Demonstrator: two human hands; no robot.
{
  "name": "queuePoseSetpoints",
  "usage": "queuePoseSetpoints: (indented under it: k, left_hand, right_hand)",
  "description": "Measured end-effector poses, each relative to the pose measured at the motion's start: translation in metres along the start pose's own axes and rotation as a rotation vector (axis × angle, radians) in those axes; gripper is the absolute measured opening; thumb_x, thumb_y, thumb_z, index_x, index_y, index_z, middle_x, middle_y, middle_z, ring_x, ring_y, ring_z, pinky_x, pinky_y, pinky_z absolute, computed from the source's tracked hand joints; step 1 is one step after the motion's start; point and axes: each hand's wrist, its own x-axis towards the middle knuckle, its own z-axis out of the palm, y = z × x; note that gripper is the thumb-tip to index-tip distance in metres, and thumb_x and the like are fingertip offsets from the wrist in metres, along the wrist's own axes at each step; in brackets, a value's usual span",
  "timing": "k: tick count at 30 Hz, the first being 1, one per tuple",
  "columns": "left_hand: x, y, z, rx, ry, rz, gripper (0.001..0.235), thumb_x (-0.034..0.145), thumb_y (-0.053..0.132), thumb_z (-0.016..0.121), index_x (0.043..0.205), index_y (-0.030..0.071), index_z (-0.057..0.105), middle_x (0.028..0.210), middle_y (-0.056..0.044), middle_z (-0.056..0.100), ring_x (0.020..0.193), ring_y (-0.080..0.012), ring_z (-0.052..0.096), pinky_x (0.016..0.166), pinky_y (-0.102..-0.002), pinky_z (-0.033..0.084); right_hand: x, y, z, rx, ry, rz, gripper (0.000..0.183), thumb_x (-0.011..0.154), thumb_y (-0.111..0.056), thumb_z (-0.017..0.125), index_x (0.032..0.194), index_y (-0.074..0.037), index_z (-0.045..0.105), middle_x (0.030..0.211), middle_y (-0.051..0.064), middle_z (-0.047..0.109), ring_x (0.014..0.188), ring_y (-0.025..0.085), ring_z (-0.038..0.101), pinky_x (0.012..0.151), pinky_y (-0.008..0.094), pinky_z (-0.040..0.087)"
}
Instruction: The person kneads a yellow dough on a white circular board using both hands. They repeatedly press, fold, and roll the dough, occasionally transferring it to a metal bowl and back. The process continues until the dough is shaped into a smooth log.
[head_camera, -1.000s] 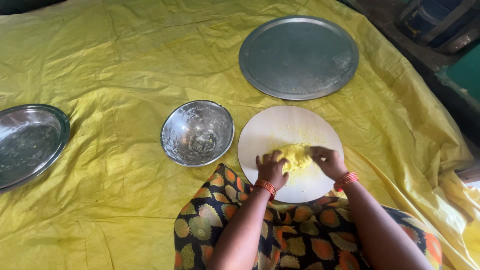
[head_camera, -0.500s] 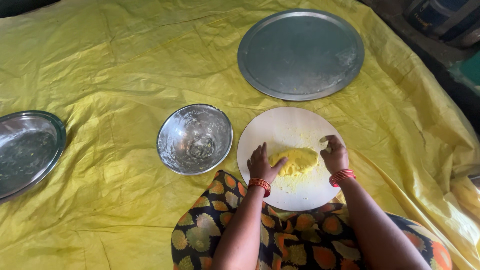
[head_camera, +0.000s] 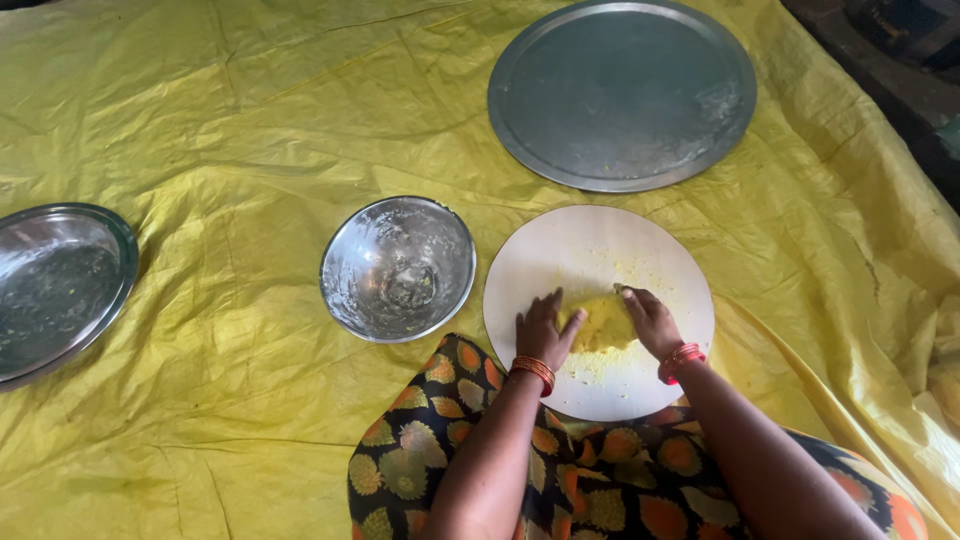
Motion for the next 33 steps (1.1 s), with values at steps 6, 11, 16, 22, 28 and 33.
queuePoseSetpoints:
  k: [6, 11, 16, 22, 28, 33]
  left_hand:
    - [-0.039, 0.026, -0.027, 0.313, -0.166, 0.209, 0.134, 0.056, 0.073, 0.084, 0.157, 0.011, 0.021, 0.156, -0.02, 0.035, 0.137, -0.0373, 0.041, 0.113, -0.054, 0.035]
    - [-0.045, 0.027, -0.02, 0.367, -0.133, 0.227, 0.12, 0.062, 0.062, 0.091, 0.152, 0.009, 0.032, 0.135, -0.016, 0.051, 0.12, -0.0322, 0.053, 0.102, -0.046, 0.046]
    - [-0.036, 0.008, -0.003, 0.347, -0.051, 0.283, 0.106, 0.065, 0.057, 0.091, 0.147, 0.011, 0.041, 0.126, -0.013, 0.056, 0.11, -0.0303, 0.057, 0.094, -0.045, 0.051]
    - [-0.013, 0.009, -0.002, 0.266, 0.017, 0.208, 0.096, 0.059, 0.054, 0.094, 0.136, 0.012, 0.054, 0.12, -0.012, 0.063, 0.102, -0.0284, 0.064, 0.089, -0.042, 0.055]
    - [0.004, 0.017, -0.013, 0.232, 0.086, 0.239, 0.092, 0.053, 0.042, 0.099, 0.13, 0.012, 0.058, 0.114, -0.013, 0.066, 0.098, -0.0312, 0.065, 0.083, -0.044, 0.055]
    - [-0.001, 0.025, -0.014, 0.289, 0.068, 0.335, 0.093, 0.055, 0.039, 0.098, 0.133, 0.014, 0.055, 0.116, -0.011, 0.066, 0.099, -0.0288, 0.065, 0.082, -0.042, 0.056]
  right_hand:
    - [-0.055, -0.063, -0.034, -0.74, -0.368, -0.14, 0.118, 0.069, -0.069, 0.082, 0.156, -0.013, 0.024, 0.161, 0.012, 0.031, 0.15, 0.028, 0.029, 0.122, 0.043, 0.031]
    - [-0.069, -0.1, -0.021, -0.913, -0.322, -0.101, 0.124, 0.067, -0.067, 0.087, 0.156, -0.011, 0.022, 0.158, 0.016, 0.031, 0.149, 0.033, 0.025, 0.123, 0.046, 0.027]
    - [-0.06, -0.089, -0.019, -0.78, -0.249, -0.211, 0.117, 0.063, -0.054, 0.092, 0.153, -0.014, 0.028, 0.153, 0.013, 0.037, 0.146, 0.034, 0.03, 0.122, 0.044, 0.031]
    - [-0.039, -0.078, -0.015, -0.663, -0.192, -0.084, 0.097, 0.065, -0.047, 0.092, 0.145, -0.021, 0.044, 0.146, 0.006, 0.05, 0.138, 0.03, 0.045, 0.116, 0.044, 0.042]
    - [-0.037, -0.081, -0.013, -0.589, -0.056, -0.118, 0.094, 0.065, -0.04, 0.093, 0.143, -0.018, 0.047, 0.141, 0.009, 0.054, 0.132, 0.035, 0.048, 0.112, 0.045, 0.045]
    - [-0.041, -0.081, -0.022, -0.55, -0.177, -0.005, 0.103, 0.063, -0.042, 0.094, 0.147, -0.02, 0.04, 0.144, 0.011, 0.048, 0.135, 0.034, 0.044, 0.114, 0.049, 0.043]
